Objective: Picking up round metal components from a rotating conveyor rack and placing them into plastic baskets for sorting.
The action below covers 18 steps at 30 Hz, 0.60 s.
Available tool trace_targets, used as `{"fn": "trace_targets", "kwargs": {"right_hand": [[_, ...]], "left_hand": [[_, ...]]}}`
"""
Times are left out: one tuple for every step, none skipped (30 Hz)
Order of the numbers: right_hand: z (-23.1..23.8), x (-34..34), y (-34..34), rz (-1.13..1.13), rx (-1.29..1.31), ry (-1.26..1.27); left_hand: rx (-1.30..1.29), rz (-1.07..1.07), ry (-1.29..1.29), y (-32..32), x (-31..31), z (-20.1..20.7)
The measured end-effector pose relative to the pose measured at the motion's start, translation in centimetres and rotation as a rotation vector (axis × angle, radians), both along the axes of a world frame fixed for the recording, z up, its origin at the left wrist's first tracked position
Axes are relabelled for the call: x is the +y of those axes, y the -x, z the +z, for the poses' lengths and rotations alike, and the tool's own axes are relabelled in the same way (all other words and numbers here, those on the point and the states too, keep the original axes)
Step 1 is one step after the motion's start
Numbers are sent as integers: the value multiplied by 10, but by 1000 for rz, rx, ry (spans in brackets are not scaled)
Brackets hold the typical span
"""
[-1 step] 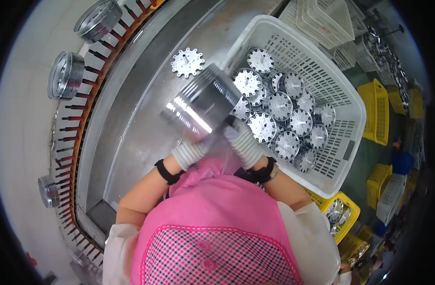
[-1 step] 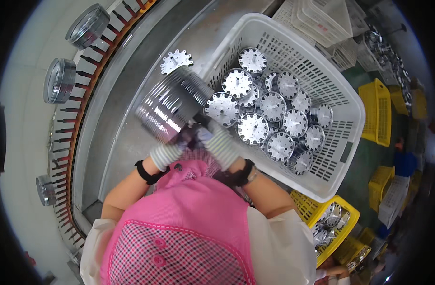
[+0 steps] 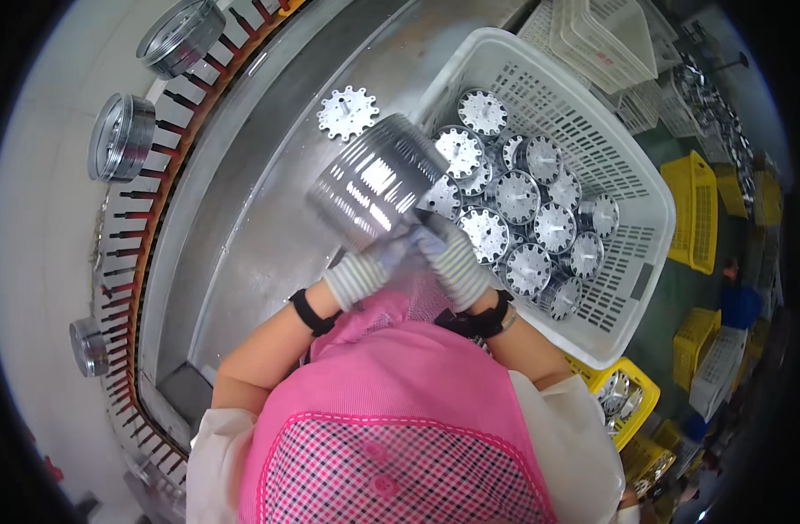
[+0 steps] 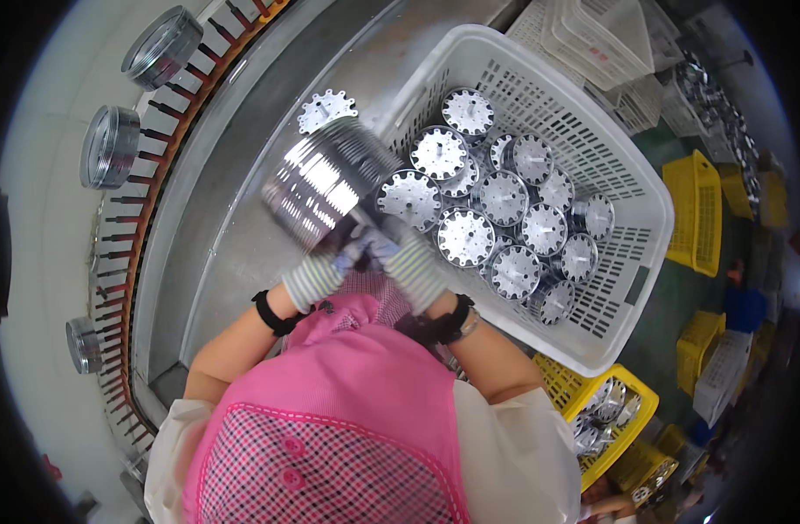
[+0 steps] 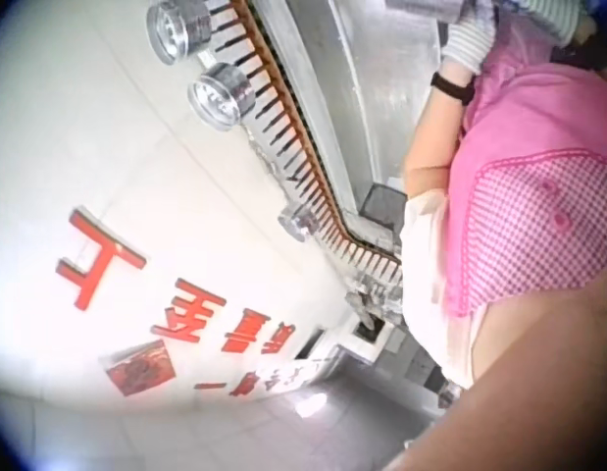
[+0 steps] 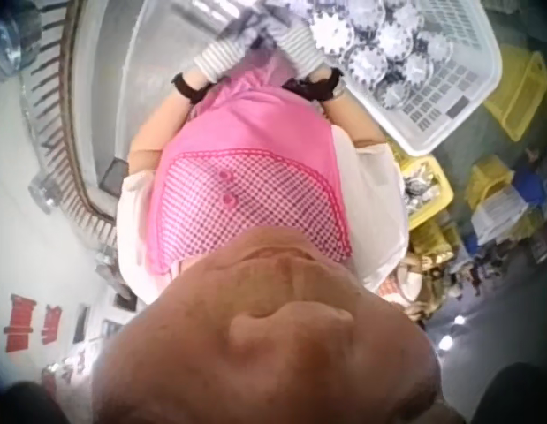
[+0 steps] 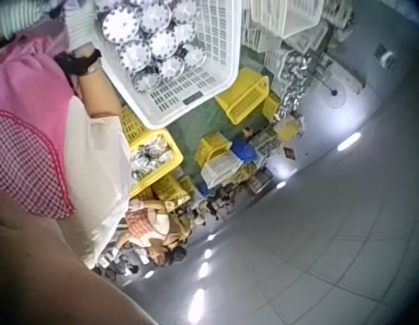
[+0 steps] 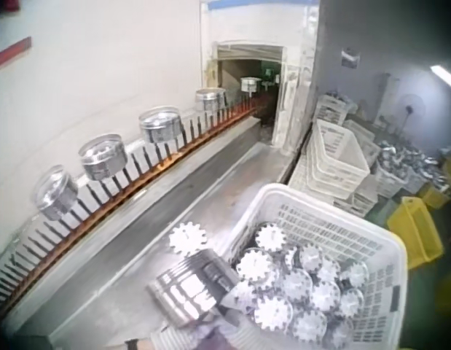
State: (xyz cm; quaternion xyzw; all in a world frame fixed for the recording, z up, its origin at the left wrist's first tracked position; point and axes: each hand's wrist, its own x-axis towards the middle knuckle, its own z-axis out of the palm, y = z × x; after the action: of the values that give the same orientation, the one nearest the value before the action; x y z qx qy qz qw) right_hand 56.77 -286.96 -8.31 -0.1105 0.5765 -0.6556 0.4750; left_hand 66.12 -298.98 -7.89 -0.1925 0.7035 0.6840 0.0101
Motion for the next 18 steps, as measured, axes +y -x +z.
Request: {"fn": "trace_targets", "kwargs": {"right_hand": [[0, 5, 11, 21, -6, 6], [-1, 8, 23, -16, -38, -41], [0, 9, 39, -54, -63, -86], [-15, 10, 66, -148, 21, -245], [-36, 8, 95, -232, 104, -393], [-47, 9, 120, -278, 196, -351], [-57, 11, 144, -327, 286, -310], [-78, 14, 170, -273, 465, -418], [-103, 15, 194, -222, 649, -526], [-120, 10, 212, -207, 653, -517], [-136, 3, 228, -75, 1029, -688], [-152, -6, 240, 64, 1409, -848], [-166, -17, 248, 75, 1418, -835], [-180, -30, 255, 206, 1355, -940], [-196, -45, 258, 348, 1291, -1025], [-214, -57, 259, 380, 1299, -998], [-263, -37, 277, 495, 1488, -943], [-301, -27, 295, 612, 1679, -869]], "left_hand": [[-117, -77, -25, 7, 1, 17], [-109, -213, 129, 5, 2, 10], [-99, -351, 284, 3, 0, 6], [-193, -549, 215, 7, -6, 21], [-205, -516, 222, 0, -11, 19], [-247, -523, 199, -13, -16, 14], [-289, -533, 172, -29, -21, 12], [-299, -373, 184, -43, -27, 14], [-304, -217, 195, -58, -34, 14], [-352, -79, 257, -78, -40, 6], [-403, 62, 317, -99, -43, -5], [-405, 80, 314, -116, -46, -11], [-434, 242, 268, -132, -49, -17], [-462, 403, 220, -143, -50, -20], [-471, 436, 220, -153, -46, -19], [-492, 532, 162, -160, -42, -16], [-497, 601, 97, -165, -39, -12], [-438, 604, 98, -173, -39, -19]]}}
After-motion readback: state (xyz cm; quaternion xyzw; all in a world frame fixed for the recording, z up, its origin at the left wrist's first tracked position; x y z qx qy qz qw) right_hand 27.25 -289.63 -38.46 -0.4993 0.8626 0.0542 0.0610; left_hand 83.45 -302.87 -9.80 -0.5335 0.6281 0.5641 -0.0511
